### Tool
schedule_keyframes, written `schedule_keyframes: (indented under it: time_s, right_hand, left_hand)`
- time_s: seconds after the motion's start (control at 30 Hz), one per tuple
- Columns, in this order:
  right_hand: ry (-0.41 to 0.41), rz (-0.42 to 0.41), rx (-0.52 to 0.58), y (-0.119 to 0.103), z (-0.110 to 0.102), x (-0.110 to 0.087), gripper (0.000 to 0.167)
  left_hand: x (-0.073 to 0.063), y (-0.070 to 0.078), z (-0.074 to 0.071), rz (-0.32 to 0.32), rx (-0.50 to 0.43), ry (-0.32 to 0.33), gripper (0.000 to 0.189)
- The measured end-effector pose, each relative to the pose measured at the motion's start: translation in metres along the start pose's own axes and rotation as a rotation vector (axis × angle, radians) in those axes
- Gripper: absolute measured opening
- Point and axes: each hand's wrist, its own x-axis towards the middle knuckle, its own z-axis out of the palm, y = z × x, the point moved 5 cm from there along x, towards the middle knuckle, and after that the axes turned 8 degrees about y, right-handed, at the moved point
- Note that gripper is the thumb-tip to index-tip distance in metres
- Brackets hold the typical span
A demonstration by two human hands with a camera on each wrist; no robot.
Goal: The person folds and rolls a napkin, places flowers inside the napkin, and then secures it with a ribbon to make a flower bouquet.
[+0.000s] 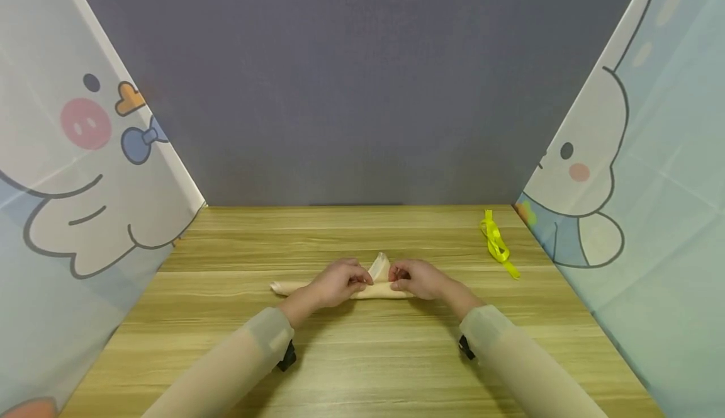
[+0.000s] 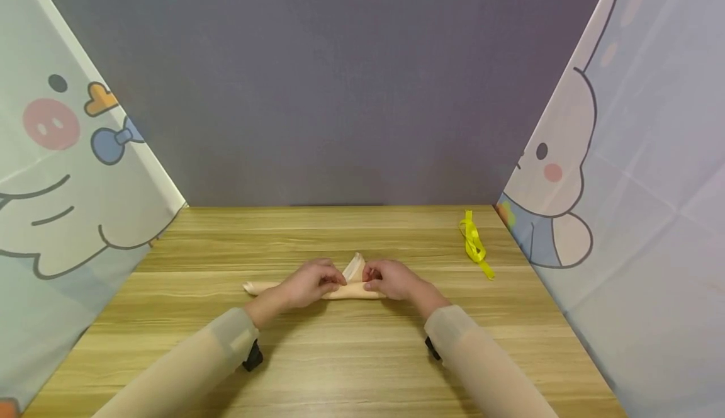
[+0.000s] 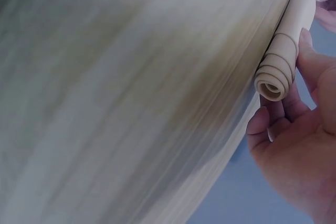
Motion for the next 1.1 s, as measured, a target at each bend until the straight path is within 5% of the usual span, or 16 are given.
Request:
schedule_keyframes:
  time_s: [0.67,0.9,1.1]
  right_hand:
    - [0.087,-0.186,-0.145,-0.018,-0.001,-0.009,0.014]
    - [0.076,-0.114,-0.124,-0.017,-0.001,-0.008,0.004]
    - [0.058,-0.055,-0.095,-0.016,0.000,-0.007,0.004]
  left_hand:
    - [-0.003,0.004,-0.001,-0.035,0.113,-0.067,0.026]
    - [-0.002,0.006,-0.004,-0.007,0.065,-0.083,0.020]
    - [-0.002,0.002,-0.002,-0.100,-0.029,-0.115,0.017]
